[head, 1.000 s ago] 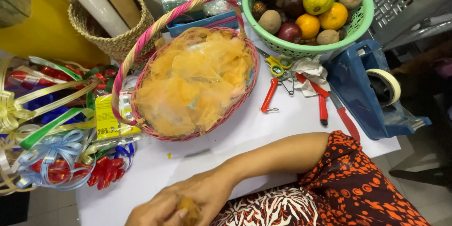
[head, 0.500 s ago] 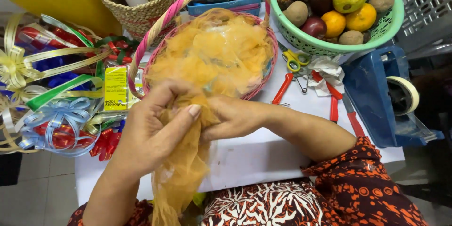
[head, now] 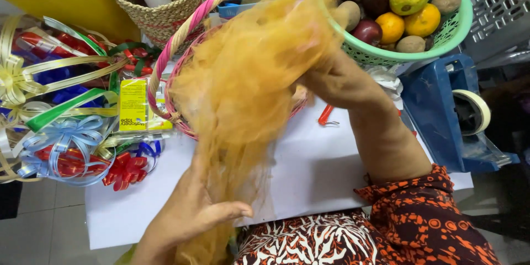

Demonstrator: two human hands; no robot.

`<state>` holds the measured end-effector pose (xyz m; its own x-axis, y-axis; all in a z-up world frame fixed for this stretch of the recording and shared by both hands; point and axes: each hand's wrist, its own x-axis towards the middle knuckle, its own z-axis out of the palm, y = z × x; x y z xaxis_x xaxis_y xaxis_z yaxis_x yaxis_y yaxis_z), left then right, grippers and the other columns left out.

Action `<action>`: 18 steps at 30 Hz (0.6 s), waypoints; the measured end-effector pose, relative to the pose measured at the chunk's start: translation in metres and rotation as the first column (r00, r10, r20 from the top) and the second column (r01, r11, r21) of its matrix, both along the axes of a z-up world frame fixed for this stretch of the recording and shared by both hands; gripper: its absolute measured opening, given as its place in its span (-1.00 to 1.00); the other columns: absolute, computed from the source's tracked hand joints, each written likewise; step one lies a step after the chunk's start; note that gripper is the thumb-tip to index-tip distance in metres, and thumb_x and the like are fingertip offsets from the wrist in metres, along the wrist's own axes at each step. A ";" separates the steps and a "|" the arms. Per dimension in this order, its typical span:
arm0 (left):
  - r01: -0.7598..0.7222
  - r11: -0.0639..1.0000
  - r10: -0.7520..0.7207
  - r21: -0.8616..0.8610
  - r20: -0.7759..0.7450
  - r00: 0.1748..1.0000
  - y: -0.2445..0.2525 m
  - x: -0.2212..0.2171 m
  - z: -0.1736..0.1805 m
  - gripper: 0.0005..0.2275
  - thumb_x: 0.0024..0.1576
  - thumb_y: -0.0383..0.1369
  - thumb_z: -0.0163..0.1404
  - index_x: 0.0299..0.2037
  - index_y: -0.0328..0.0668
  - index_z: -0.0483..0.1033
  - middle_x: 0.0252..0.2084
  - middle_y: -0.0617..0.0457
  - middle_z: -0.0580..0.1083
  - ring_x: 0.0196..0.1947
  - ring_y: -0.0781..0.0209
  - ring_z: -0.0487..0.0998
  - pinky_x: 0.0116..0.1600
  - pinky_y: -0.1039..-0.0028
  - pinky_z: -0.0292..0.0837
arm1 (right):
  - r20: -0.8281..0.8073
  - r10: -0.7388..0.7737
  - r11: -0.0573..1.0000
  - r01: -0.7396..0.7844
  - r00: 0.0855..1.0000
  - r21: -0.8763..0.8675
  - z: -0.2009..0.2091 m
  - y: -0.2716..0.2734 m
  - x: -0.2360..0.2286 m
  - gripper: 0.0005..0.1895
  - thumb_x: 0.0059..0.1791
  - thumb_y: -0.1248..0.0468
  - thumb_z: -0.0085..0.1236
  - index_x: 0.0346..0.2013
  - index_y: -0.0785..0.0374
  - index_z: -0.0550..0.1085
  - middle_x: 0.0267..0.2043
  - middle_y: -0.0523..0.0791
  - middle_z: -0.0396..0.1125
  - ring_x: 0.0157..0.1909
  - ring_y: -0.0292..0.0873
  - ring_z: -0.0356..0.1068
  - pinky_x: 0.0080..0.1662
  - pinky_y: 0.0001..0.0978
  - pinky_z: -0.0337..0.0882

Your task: A person is seen carefully tucking and arranging yellow tulle fabric around a large object inside a decorative basket, then using scissors to trim the material.

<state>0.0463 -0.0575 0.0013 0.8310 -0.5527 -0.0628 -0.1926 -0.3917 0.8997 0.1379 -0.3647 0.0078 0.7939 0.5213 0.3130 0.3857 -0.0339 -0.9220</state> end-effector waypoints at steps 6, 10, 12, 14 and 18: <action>0.164 0.980 -0.143 0.109 -0.177 0.974 -0.001 -0.014 -0.028 0.03 -0.03 -0.13 0.27 0.52 -0.01 -0.30 0.53 -0.05 0.16 0.45 0.03 0.30 0.38 0.28 0.17 | -0.034 -0.355 0.834 0.333 0.934 0.440 0.022 -0.014 -0.003 -0.67 0.25 0.30 -0.06 0.33 0.18 0.32 0.28 -0.10 0.35 0.38 -0.09 0.38 0.38 -0.19 0.50; 0.215 0.943 -0.132 0.252 -0.307 0.943 0.009 -0.016 -0.027 -0.07 -0.01 -0.09 0.19 0.53 0.24 -0.19 0.43 0.04 0.34 0.26 0.09 0.52 0.21 0.39 0.36 | 0.601 -0.598 0.723 0.680 0.530 0.120 0.015 -0.045 0.005 -0.67 0.36 0.49 -0.07 0.43 0.31 0.25 0.50 0.05 -0.01 0.61 0.15 0.03 0.64 -0.04 0.23; 0.220 0.921 -0.132 0.320 -0.276 0.952 0.019 -0.018 -0.041 -0.19 0.07 -0.05 0.11 0.51 0.15 -0.09 0.39 0.02 0.37 0.25 0.04 0.50 0.21 0.36 0.34 | 0.390 -0.658 0.753 0.560 0.645 0.345 0.013 -0.045 0.015 -0.75 0.32 0.39 -0.09 0.31 0.21 0.30 0.31 -0.03 0.12 0.42 0.02 0.17 0.43 -0.10 0.29; 0.221 0.895 -0.131 0.388 -0.246 0.960 0.025 -0.017 -0.045 -0.29 0.15 -0.02 0.03 0.48 0.06 0.01 0.35 -0.01 0.39 0.24 0.00 0.47 0.22 0.33 0.31 | 0.166 -0.624 0.695 0.446 0.763 0.564 0.006 -0.050 0.024 -0.82 0.29 0.30 -0.12 0.19 0.09 0.35 0.12 -0.12 0.25 0.23 -0.11 0.30 0.21 -0.16 0.35; -0.098 0.994 0.106 0.050 -0.200 0.974 0.018 -0.009 -0.012 -0.53 0.09 -0.45 -0.06 0.28 -0.06 0.41 0.01 0.12 0.68 -0.06 0.33 0.67 0.03 0.54 0.51 | 0.178 -0.688 0.694 0.565 0.704 0.447 0.010 -0.051 0.015 -0.70 0.25 0.36 -0.13 0.31 0.18 0.28 -0.07 -0.08 0.13 -0.02 -0.12 0.15 -0.02 -0.17 0.33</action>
<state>0.0372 -0.0394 -0.0112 0.8506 -0.4597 -0.2553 0.0345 -0.4357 0.8994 0.1527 -0.4162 0.0175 0.7180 -0.2515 0.6490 0.6499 -0.0913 -0.7545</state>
